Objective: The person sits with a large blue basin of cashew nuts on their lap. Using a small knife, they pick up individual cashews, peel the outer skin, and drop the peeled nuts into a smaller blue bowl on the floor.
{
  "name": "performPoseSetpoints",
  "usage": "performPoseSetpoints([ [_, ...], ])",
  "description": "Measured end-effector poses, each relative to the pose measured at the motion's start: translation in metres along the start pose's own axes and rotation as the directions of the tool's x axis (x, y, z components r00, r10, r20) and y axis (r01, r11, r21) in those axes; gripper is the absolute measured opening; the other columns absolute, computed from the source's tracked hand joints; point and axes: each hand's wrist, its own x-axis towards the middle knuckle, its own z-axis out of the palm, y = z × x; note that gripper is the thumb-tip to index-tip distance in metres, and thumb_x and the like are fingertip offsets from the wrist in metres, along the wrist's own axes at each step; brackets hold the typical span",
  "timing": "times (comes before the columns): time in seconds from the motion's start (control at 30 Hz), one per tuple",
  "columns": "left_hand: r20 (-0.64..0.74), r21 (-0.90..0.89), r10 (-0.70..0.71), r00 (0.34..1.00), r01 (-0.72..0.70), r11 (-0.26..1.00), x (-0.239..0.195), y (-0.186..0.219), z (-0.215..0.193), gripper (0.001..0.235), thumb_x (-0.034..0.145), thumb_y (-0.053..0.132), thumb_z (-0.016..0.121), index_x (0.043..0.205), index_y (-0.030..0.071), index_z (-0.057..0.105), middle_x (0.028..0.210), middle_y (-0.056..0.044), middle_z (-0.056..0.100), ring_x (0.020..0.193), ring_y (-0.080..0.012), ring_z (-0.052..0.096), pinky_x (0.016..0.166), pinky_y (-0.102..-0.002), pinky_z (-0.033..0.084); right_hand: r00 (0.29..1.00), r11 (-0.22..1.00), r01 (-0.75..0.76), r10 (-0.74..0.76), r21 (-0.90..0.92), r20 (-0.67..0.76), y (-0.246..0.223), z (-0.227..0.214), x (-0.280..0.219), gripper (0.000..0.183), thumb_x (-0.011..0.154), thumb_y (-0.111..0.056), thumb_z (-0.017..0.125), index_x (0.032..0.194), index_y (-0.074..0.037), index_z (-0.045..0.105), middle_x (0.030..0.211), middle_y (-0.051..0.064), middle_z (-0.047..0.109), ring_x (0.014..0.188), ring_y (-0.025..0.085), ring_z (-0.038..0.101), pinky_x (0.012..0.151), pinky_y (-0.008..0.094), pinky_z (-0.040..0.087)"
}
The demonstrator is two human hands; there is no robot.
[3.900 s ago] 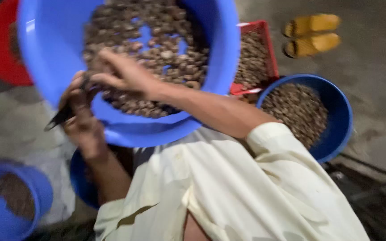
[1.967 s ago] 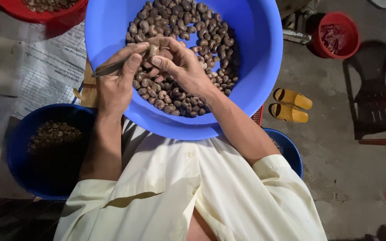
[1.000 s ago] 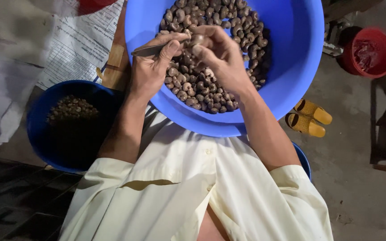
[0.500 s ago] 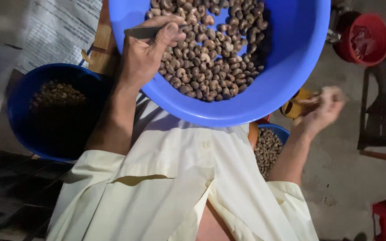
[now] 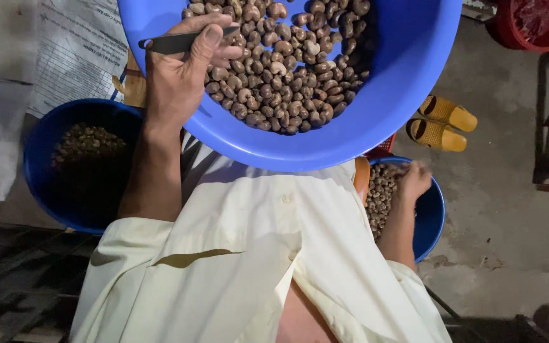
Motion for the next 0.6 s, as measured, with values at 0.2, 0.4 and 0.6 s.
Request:
performPoseSetpoints([
  [0.2, -0.006, -0.024, -0.047, 0.999, 0.047, 0.999, -0.001, 0.002, 0.001, 0.041, 0.112, 0.038, 0.053, 0.132, 0.005, 0.063, 0.125, -0.016, 0.072, 0.099, -0.0251, 0.081, 0.084, -0.031, 0.068, 0.563, 0.584, 0.81, -0.798, 0.046, 0.216, -0.202, 0.049, -0.089, 0.02, 0.117, -0.02, 0.05, 0.119, -0.002, 0.057, 0.081, 0.015, 0.065, 0.062, 0.018, 0.059, 0.057, 0.032, 0.054],
  [0.4, 0.037, -0.006, -0.011, 0.999, 0.011, 1.0, -0.002, 0.001, -0.001, 0.037, 0.114, 0.037, 0.052, 0.133, 0.006, 0.061, 0.123, -0.019, 0.071, 0.105, -0.0303, 0.079, 0.089, -0.038, 0.07, 0.164, 0.475, 0.838, -0.688, 0.268, 0.707, -0.332, 0.107, -0.2, 0.014, 0.123, -0.004, 0.048, 0.135, 0.001, 0.053, 0.105, 0.02, 0.066, 0.082, 0.022, 0.064, 0.071, 0.032, 0.054],
  [0.6, 0.032, 0.032, -0.015, 0.999, 0.014, 0.999, -0.002, 0.004, -0.001, 0.035, 0.115, 0.034, 0.051, 0.132, 0.006, 0.063, 0.108, -0.017, 0.076, 0.099, -0.0258, 0.08, 0.08, -0.033, 0.068, -0.232, -0.181, 0.966, -0.275, 0.187, 0.933, -0.294, 0.233, -0.177, 0.031, 0.101, -0.027, 0.065, 0.13, -0.015, 0.062, 0.106, 0.005, 0.078, 0.079, 0.038, 0.073, 0.052, 0.053, 0.052],
])
